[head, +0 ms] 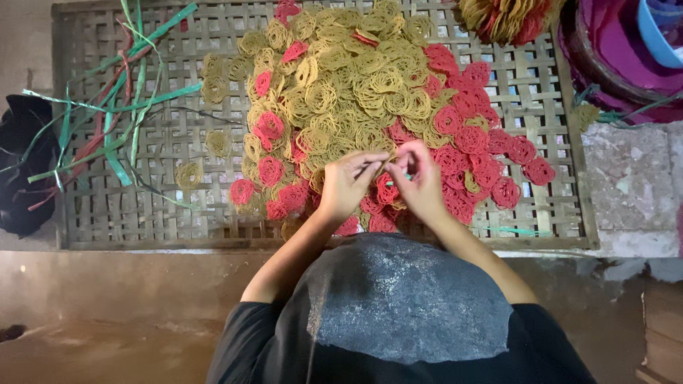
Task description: The person repeatedly picks up small circular woven items from a pile on a bamboo tray and ties them with a thin green strip. The tied items are placed back onto the tray among other finished pieces.
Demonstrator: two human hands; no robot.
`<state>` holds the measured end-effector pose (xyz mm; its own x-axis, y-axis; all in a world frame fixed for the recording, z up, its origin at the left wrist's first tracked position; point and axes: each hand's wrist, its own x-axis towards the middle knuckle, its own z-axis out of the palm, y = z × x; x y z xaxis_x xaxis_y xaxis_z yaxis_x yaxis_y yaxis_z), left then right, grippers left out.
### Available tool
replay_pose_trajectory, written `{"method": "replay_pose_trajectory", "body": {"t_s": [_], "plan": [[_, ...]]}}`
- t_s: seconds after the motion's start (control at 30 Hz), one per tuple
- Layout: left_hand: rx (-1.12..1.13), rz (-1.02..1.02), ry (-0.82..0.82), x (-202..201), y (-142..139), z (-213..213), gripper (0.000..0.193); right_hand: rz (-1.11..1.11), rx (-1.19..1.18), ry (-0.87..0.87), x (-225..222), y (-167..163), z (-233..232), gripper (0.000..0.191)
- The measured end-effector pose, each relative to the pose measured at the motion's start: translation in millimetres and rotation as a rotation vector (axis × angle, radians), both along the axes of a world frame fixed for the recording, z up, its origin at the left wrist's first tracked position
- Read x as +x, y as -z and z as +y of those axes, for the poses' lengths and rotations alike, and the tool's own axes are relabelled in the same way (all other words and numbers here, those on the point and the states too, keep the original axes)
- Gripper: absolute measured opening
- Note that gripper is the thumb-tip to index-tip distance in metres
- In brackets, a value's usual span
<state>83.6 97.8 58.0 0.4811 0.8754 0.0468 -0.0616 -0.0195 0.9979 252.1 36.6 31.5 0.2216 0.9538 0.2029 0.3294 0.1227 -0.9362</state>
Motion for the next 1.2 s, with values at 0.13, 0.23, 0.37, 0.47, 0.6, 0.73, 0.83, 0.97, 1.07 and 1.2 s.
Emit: {"method": "replay_pose_trajectory", "body": {"t_s": [0.13,0.23,0.37,0.47,0.6,0.73,0.83,0.97,1.07,1.2], "plan": [[0.057,0.285,0.0,0,-12,-4,0.018,-0.001,0.073,-0.085,5,3,-4,0.028],[0.219,0.231,-0.053,-1,-22,-7,0.02,-0.002,-0.042,-0.068,13,-3,-14,0.022],[0.267,-0.047,-0.098,0,-32,-3,0.02,-0.65,0.044,-0.085,27,-24,-26,0.024],[0.283,-0.073,-0.048,6,-34,0,0.022,-0.677,0.14,0.005,24,-30,-29,0.045],[0.049,-0.028,0.044,16,-27,12,0.022,0.21,-0.001,-0.099,9,-12,-22,0.021],[0.693,0.319,-0.28,4,-18,62,0.039,0.497,0.002,-0.066,7,3,-23,0.009],[0.966,1.002,-0.56,-13,-16,96,0.07,0.47,-0.024,-0.079,7,-2,-30,0.009],[0.34,0.778,-0.37,-27,-20,107,0.036,0.37,-0.08,-0.025,-2,-22,-28,0.01],[0.044,0.455,-0.371,-30,-21,102,0.039,0.214,-0.152,0.047,-9,-37,-20,0.01],[-0.402,0.066,-0.227,-19,-9,78,0.041,0.008,-0.101,0.059,-12,-47,0,0.01]]}}
